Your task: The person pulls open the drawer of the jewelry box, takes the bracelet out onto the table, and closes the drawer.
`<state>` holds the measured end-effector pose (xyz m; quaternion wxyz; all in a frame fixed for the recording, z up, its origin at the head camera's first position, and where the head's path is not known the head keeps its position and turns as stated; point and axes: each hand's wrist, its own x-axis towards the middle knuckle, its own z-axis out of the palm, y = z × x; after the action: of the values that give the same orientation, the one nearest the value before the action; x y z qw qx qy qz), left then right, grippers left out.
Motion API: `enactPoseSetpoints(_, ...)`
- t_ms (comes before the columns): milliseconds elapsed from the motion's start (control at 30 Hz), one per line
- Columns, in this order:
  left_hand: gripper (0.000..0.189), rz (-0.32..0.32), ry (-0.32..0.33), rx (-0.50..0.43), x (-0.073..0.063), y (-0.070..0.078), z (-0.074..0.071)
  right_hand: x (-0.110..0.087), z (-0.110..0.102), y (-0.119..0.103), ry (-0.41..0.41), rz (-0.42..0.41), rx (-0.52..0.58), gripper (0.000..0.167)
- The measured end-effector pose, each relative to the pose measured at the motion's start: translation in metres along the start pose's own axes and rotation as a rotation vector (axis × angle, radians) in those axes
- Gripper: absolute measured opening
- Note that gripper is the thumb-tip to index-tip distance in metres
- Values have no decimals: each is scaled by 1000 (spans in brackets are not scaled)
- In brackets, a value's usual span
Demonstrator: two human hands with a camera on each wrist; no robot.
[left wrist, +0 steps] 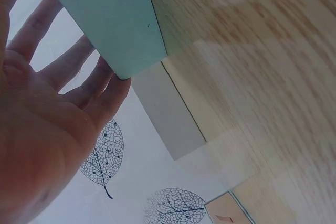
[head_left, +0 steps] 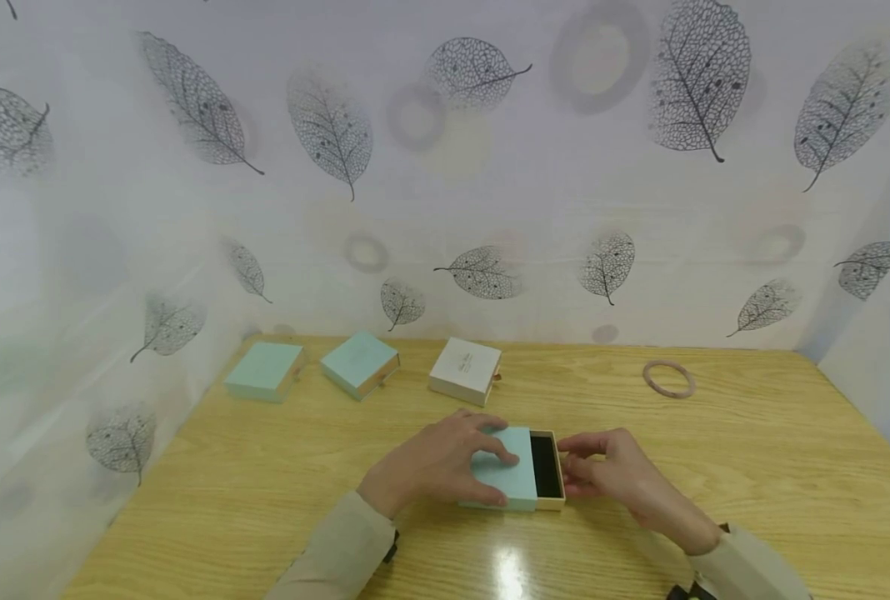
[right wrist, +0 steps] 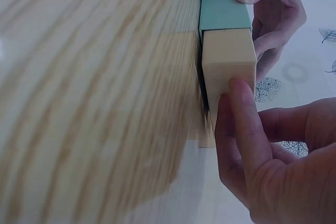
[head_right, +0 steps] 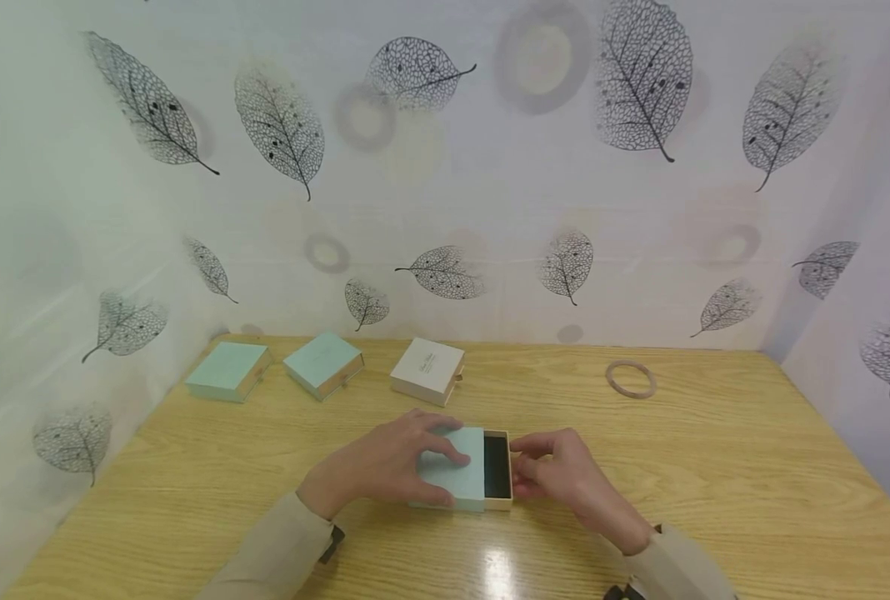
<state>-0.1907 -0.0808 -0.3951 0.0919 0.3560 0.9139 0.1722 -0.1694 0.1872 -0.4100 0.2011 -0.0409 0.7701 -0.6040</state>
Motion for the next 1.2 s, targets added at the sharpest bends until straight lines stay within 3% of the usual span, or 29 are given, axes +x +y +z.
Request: enactPoseSetpoints(1200,46,-11,-4,-10,-1,2,-1,4,9,-3,-34,-21,-11,39)
